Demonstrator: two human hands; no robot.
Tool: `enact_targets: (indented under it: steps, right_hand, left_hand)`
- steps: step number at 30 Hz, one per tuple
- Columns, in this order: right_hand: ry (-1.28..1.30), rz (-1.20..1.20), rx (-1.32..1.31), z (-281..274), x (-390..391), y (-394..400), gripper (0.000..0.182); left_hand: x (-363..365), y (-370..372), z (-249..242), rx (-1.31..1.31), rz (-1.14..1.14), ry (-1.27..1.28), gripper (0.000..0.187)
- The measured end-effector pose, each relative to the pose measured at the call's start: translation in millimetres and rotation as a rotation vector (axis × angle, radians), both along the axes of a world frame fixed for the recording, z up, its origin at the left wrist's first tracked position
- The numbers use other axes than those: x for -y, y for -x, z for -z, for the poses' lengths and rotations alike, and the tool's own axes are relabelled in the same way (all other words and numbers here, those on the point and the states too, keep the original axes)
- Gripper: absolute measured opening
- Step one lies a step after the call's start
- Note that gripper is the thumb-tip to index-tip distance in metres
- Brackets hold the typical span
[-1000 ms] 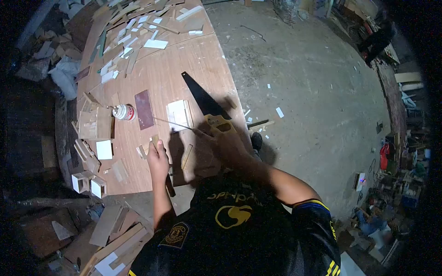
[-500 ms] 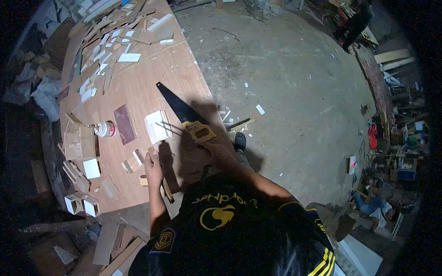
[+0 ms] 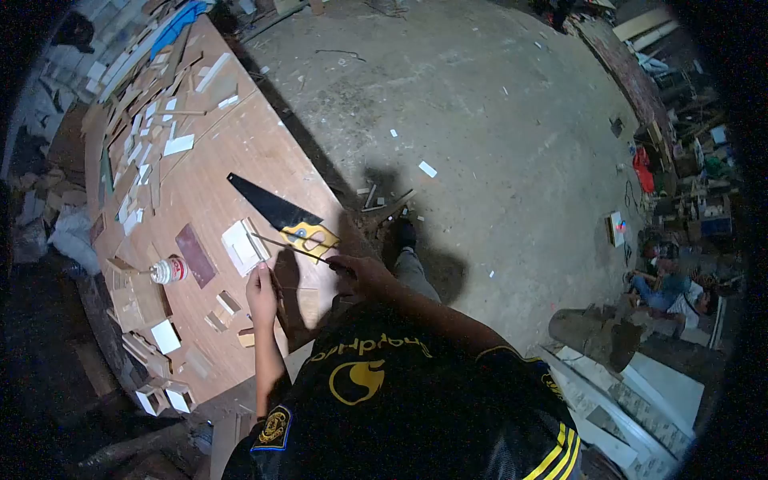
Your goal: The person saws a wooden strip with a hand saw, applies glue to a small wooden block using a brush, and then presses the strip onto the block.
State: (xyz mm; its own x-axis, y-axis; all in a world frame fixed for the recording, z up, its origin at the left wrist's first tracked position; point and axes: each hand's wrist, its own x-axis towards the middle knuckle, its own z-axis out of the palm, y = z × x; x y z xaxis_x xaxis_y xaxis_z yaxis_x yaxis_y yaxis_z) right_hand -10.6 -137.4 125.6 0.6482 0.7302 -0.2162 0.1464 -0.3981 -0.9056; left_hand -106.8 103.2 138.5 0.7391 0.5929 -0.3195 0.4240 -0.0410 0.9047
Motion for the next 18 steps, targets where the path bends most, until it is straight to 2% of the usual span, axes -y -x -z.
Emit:
enact_targets:
  steps: [1, 4, 6, 8, 10, 11, 12, 14, 15, 16, 18]
  right_hand:
    - [0.000, 0.015, -0.005, -1, 5, -2, 0.046]
    - [0.035, 0.082, -0.084, -7, 20, -9, 0.038]
    - [0.095, 0.108, -0.117, -6, 31, -15, 0.032]
    - [0.126, 0.135, -0.174, -2, 43, -22, 0.032]
    - [0.156, 0.158, -0.236, 7, 56, -29, 0.033]
    - [0.096, 0.187, -0.194, 14, 64, -32, 0.033]
    - [0.037, 0.211, -0.152, 23, 72, -35, 0.033]
    - [-0.014, 0.245, -0.184, 54, 86, -43, 0.034]
    - [-0.066, 0.284, -0.200, 52, 89, -56, 0.036]
    - [0.055, 0.264, -0.275, 48, 100, -68, 0.037]
    - [0.111, 0.256, -0.289, 50, 113, -93, 0.037]
  left_hand:
    - [-2, -3, 14, -0.003, 0.051, -0.173, 0.042]
    - [7, -24, 1, -0.154, 0.064, -0.242, 0.040]
    - [6, -35, 11, -0.175, 0.105, -0.294, 0.039]
    - [-1, -45, 38, -0.140, 0.153, -0.412, 0.040]
    - [-3, -61, 45, -0.205, 0.173, -0.449, 0.041]
    - [2, -72, 43, -0.261, 0.182, -0.485, 0.042]
    - [7, -84, 41, -0.205, 0.155, -0.473, 0.043]
    - [11, -112, 44, -0.258, 0.155, -0.492, 0.042]
    - [14, -128, 44, -0.294, 0.157, -0.513, 0.042]
    - [16, -144, 44, -0.377, 0.186, -0.564, 0.040]
    - [19, -170, 60, -0.371, 0.164, -0.652, 0.038]
